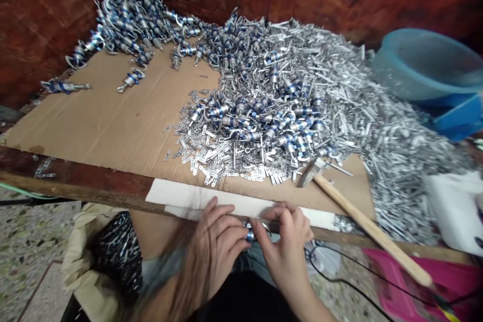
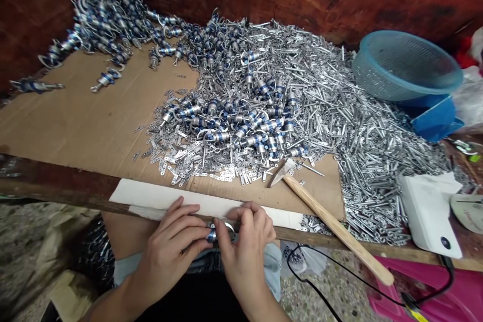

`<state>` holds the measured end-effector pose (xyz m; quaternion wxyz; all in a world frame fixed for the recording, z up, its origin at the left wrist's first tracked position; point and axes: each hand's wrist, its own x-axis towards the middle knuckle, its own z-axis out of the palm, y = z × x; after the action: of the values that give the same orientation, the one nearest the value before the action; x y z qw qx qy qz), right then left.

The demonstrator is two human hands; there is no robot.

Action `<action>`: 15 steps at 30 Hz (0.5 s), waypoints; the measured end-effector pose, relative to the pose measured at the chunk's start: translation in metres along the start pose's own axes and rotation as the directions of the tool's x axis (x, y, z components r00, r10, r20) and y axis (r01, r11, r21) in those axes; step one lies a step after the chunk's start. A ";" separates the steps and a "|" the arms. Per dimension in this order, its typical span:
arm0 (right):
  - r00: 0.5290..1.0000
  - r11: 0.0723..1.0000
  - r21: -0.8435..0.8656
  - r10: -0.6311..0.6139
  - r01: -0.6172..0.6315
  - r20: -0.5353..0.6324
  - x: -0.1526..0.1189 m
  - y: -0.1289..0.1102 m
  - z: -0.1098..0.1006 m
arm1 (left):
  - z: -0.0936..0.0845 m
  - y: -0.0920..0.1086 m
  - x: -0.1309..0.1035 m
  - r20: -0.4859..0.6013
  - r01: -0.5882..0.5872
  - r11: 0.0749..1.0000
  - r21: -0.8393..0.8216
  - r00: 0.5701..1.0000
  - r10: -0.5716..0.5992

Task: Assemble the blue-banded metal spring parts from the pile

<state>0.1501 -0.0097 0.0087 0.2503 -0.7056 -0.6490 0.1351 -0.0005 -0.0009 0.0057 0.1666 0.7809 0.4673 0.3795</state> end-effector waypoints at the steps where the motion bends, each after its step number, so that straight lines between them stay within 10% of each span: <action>1: 1.000 1.000 0.024 -0.014 0.014 -0.024 0.004 0.004 -0.004 | 0.000 0.000 0.000 0.006 0.005 1.000 -0.012 1.000 -0.005; 6: 0.915 0.976 -0.189 0.027 -0.112 -0.403 0.053 0.056 -0.040 | -0.001 -0.001 -0.002 0.025 0.033 0.997 -0.064 0.999 -0.031; 11: 0.991 0.918 -0.394 -0.084 0.036 -0.104 0.084 0.100 -0.049 | 0.000 0.000 -0.004 0.037 0.079 0.995 -0.065 0.996 -0.077; 15: 0.958 0.937 -0.350 -0.097 -0.004 -0.271 0.066 0.081 -0.051 | 0.000 0.000 -0.004 0.027 0.051 0.997 -0.056 0.998 -0.049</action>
<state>0.2534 0.0432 0.0170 0.2156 -0.7348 -0.6368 -0.0900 -0.0010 -0.0042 0.0042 0.2038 0.7688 0.4737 0.3783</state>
